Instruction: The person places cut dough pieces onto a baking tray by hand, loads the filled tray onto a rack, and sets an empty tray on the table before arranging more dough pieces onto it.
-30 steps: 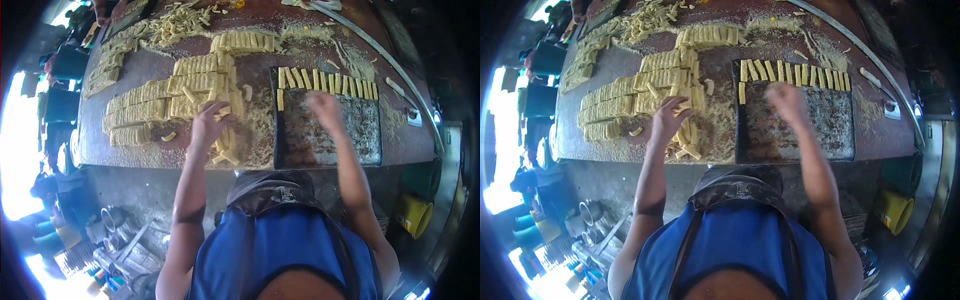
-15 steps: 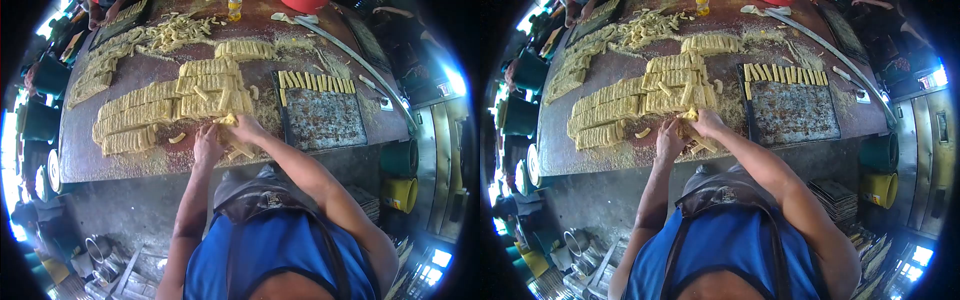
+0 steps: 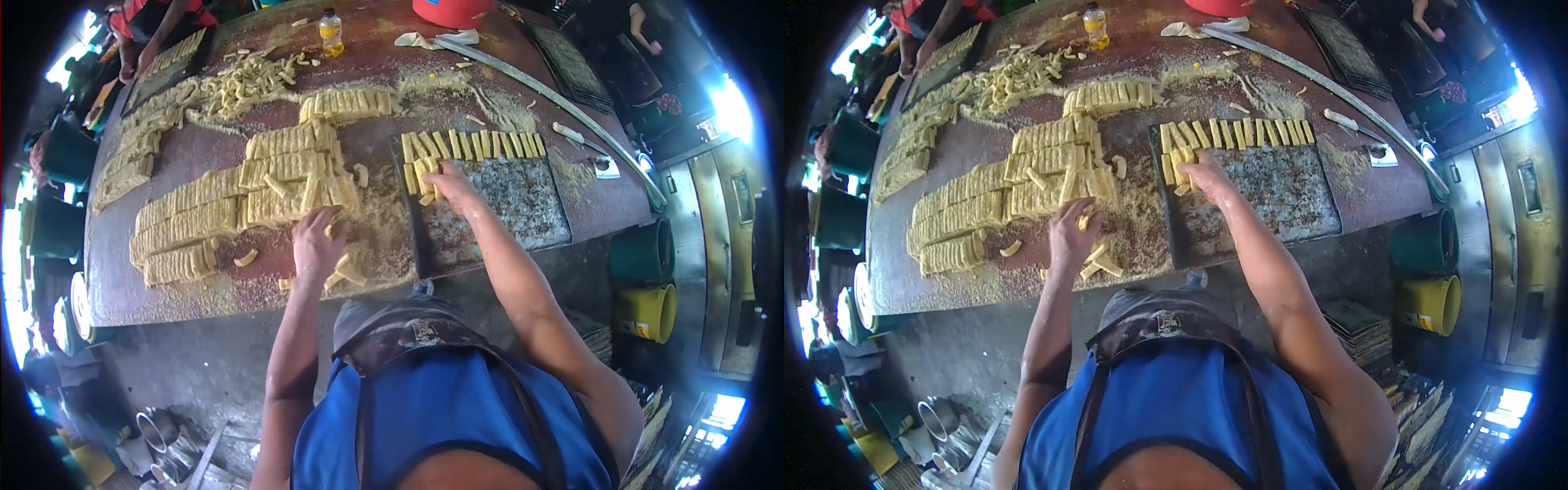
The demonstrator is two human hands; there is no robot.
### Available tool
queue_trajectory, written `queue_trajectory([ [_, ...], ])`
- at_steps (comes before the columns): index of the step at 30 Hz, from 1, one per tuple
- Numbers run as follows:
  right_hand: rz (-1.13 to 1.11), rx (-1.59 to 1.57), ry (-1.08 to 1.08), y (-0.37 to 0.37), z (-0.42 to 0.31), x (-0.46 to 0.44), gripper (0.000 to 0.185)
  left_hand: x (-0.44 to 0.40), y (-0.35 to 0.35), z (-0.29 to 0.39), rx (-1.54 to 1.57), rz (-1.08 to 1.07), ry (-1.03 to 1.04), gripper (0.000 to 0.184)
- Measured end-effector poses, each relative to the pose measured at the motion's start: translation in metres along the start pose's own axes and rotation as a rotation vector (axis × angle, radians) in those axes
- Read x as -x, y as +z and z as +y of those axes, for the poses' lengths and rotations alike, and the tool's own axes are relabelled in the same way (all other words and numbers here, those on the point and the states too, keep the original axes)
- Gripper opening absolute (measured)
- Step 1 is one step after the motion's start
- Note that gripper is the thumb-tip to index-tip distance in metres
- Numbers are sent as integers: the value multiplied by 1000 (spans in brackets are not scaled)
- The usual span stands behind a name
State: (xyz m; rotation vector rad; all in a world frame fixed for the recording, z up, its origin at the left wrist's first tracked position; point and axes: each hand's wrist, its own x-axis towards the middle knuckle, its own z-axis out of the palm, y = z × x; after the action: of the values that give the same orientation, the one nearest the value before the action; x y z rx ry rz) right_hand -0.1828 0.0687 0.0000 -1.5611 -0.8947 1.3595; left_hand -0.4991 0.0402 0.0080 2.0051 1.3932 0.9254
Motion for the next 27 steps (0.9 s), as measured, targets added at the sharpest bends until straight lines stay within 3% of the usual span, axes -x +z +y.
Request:
queue_trajectory([
  [1, -8, -15, -7, -6, 1, -9, 46, -9, 15, 12, -74, -53, 8, 35],
  [3, 109, 632, -52, -10, 7, -24, 49, -27, 44, 35, -100, -95, 33, 35],
  [7, 111, 759, -115, -17, 5, -19, 51, -52, 86, 63, -111, -211, 96, 36],
  [11, 64, 506, 9, -35, 22, -31, 42, -73, 115, 71, -153, -264, 81, 42],
  [15, 151, 566, -73, -43, 15, -22, 41, -84, 132, 79, -261, -237, 215, 44],
  [18, 211, 566, -62, -43, 7, -16, 40, -94, 139, 76, -330, -377, 239, 48],
  [24, 321, 649, 92, -42, 22, -23, 42, -94, 150, 66, -274, -349, 324, 49],
  [27, 321, 661, -7, -50, 29, -23, 35, -93, 155, 72, -251, -316, 316, 47],
])
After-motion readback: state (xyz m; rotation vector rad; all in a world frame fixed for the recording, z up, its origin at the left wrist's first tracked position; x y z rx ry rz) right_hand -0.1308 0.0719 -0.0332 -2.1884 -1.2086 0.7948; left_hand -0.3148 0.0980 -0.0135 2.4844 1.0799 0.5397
